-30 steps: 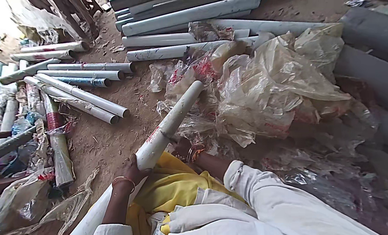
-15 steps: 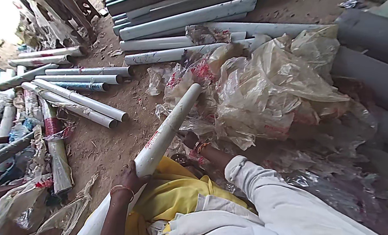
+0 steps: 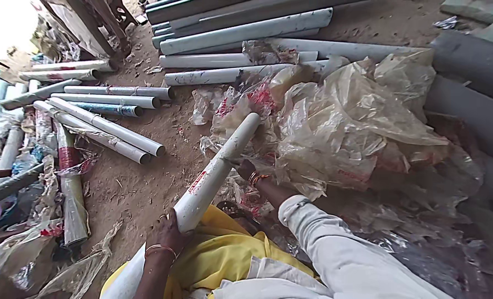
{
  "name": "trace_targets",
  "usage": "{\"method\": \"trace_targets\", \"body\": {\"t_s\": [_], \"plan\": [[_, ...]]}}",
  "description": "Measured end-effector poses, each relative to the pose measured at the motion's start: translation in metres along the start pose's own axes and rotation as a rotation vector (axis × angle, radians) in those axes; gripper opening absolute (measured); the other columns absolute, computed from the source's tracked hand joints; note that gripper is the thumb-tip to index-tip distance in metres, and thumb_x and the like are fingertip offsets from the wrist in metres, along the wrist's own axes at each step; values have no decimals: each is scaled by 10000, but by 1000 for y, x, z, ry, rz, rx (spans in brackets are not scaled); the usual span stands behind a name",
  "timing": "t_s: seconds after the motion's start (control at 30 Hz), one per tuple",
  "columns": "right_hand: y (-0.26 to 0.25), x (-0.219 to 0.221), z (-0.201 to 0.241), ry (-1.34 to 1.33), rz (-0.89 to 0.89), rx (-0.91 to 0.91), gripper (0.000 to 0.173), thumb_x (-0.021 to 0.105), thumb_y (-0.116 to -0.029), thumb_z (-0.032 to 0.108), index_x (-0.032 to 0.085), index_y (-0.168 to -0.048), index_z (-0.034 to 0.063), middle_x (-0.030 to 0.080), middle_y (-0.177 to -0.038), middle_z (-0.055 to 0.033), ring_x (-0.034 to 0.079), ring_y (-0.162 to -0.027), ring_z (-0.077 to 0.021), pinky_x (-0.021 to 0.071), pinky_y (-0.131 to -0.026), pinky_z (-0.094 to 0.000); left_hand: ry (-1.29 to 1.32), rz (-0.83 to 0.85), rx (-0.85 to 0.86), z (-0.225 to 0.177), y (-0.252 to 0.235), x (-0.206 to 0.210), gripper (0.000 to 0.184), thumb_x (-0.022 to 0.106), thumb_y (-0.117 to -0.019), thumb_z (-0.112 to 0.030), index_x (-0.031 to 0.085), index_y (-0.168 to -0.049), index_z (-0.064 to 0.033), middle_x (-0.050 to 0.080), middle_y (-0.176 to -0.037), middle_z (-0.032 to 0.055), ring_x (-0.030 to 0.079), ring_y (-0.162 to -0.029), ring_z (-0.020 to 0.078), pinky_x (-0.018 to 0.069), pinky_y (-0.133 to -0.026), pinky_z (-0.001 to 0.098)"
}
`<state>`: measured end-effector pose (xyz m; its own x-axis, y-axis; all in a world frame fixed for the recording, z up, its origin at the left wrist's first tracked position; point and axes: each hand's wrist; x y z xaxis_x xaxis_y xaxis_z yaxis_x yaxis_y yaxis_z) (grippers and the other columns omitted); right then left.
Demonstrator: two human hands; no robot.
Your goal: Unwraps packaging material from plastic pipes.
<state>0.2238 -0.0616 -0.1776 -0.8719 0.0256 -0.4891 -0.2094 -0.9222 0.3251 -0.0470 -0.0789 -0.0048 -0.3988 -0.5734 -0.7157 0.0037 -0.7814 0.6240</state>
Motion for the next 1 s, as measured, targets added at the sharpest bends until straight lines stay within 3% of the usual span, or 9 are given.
{"method": "trace_targets", "body": {"t_s": [0.13,0.23,0.3,0.4,0.47,0.63,0.7,0.83,1.0], "plan": [[28,3,29,181,124,-70,404,418,-1090,184,604,-1441,103,653,-1345,-198,623,-1251,-365,454,-1064,-552,8,-23,26,1,2,3,1069,766,-836,-578,250,-1602,-40,476,-1481,280,466,-1376,436,378,-1116,572],[44,13,31,168,169,-240,380,457,-1079,200,652,-1379,73,667,-1325,-193,629,-1244,-354,451,-1067,-542,-22,-61,27,-5,7,6,1055,760,-840,-570,261,-1597,-30,492,-1463,281,470,-1371,426,380,-1111,548],[33,10,23,62,98,-185,341,485,-1085,190,683,-1338,76,693,-1296,-178,641,-1232,-350,452,-1067,-552,-36,-63,40,-8,11,10,1042,759,-849,-555,263,-1594,-22,495,-1457,288,468,-1373,429,368,-1121,542],[16,1,35,206,22,-72,415,452,-1079,187,607,-1457,259,689,-1316,-152,654,-1197,-379,478,-992,-606,-23,-91,51,-10,14,10,1031,761,-846,-545,273,-1592,-29,498,-1456,284,467,-1372,430,368,-1120,538],[30,7,47,297,64,-97,451,439,-1084,198,543,-1513,292,682,-1319,-169,662,-1167,-395,488,-954,-607,-28,-116,56,-10,17,13,1027,760,-841,-540,282,-1590,-25,497,-1452,292,469,-1365,436,374,-1110,540],[101,38,56,286,245,-403,474,436,-1077,222,505,-1542,281,665,-1228,-251,675,-1062,-407,516,-899,-563,-32,-288,101,-21,25,37,963,772,-851,-475,342,-1550,29,515,-1408,343,483,-1331,493,359,-1100,579],[99,35,47,248,207,-309,464,450,-1080,211,516,-1534,275,669,-1230,-238,670,-1080,-396,512,-928,-557,-27,-285,106,-24,29,41,946,764,-872,-441,316,-1562,25,469,-1447,356,444,-1368,500,323,-1133,585],[52,8,15,23,26,-32,388,484,-1100,191,582,-1465,102,679,-1304,-223,641,-1216,-403,447,-1065,-582,-27,-296,117,-24,30,42,932,768,-878,-409,311,-1563,28,463,-1455,356,431,-1381,501,312,-1138,594],[121,47,45,84,206,-420,428,476,-1067,196,583,-1480,155,700,-1189,-218,683,-1071,-348,513,-957,-505,1,-281,120,-23,30,39,911,764,-885,-408,324,-1567,5,459,-1465,352,425,-1389,496,298,-1152,585]]}}
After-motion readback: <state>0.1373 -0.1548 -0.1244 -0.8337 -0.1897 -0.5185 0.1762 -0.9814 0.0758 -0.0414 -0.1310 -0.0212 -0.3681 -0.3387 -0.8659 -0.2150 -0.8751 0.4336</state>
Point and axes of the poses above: each hand's wrist, its own y-axis away from the middle knuckle, its own x-axis out of the palm, z = x × y
